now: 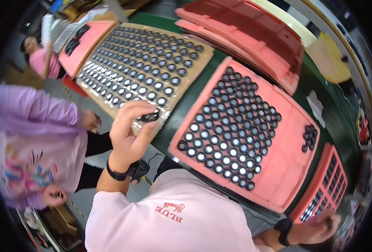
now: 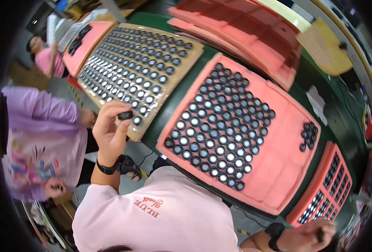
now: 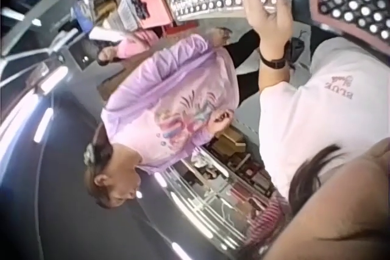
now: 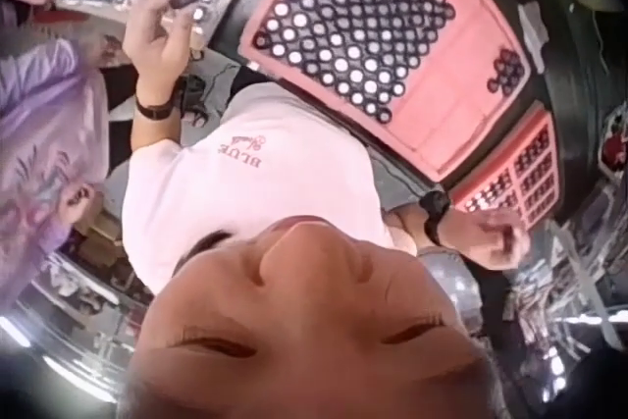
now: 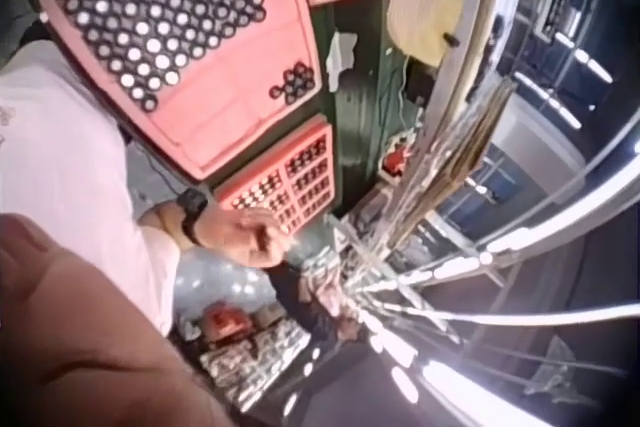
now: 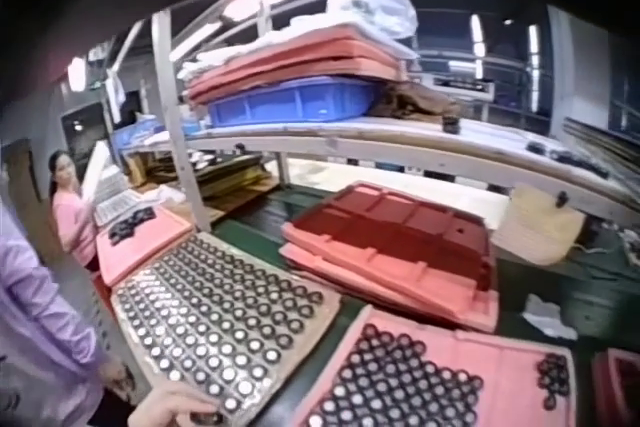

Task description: The person picks up two sensors from a tray, turns them over to show different sides, and places them back onto the tray. This process is repeated for several pairs of sensors, with the person occasionally moving a sensor from one tray to another.

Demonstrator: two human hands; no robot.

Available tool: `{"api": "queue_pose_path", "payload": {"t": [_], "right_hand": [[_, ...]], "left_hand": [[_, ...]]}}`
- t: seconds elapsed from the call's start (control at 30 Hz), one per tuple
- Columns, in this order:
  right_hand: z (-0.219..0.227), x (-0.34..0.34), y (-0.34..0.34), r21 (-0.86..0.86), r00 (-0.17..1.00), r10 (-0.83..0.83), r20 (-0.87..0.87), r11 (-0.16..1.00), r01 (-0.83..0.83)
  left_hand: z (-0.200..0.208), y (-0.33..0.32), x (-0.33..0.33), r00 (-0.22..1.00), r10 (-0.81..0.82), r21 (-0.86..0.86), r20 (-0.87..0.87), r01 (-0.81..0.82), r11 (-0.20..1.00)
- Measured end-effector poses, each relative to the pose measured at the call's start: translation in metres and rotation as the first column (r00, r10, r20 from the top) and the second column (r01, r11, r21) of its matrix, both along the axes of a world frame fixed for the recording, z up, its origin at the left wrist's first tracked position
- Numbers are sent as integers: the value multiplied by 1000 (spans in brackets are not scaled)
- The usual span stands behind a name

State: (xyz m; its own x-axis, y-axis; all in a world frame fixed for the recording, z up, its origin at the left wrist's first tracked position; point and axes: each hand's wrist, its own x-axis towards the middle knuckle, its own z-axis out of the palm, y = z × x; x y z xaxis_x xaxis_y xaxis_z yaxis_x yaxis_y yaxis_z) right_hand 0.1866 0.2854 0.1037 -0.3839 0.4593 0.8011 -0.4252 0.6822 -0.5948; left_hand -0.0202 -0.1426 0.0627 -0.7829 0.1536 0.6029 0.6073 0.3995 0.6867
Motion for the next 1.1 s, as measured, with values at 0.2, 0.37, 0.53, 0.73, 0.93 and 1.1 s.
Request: {"api": "queue_pose_path", "payload": {"t": [0.2,0.37,0.53,0.73,0.93,1.1], "right_hand": [[-3,-18,-16,170,898,-271,347,960,223],[-5,-10,-4,-98,978,-201,-47,976,196],[-23,-19,-14,130,865,-210,456,977,168],[-67,13,-8,19,758,-104,644,993,121],[-125,40,-29,22,741,-142,656,985,170],[-157,45,-37,88,743,-281,607,953,289]], "left_hand": [[-11,50,-3,976,-194,165,94,177,970],[5,83,-7,937,-348,218,38,332,918],[-5,119,-9,878,-478,182,20,467,865],[-20,135,-13,888,-459,124,12,455,882],[-31,138,-7,915,-366,90,171,355,930],[-26,148,-2,894,-435,95,106,426,900]]}}
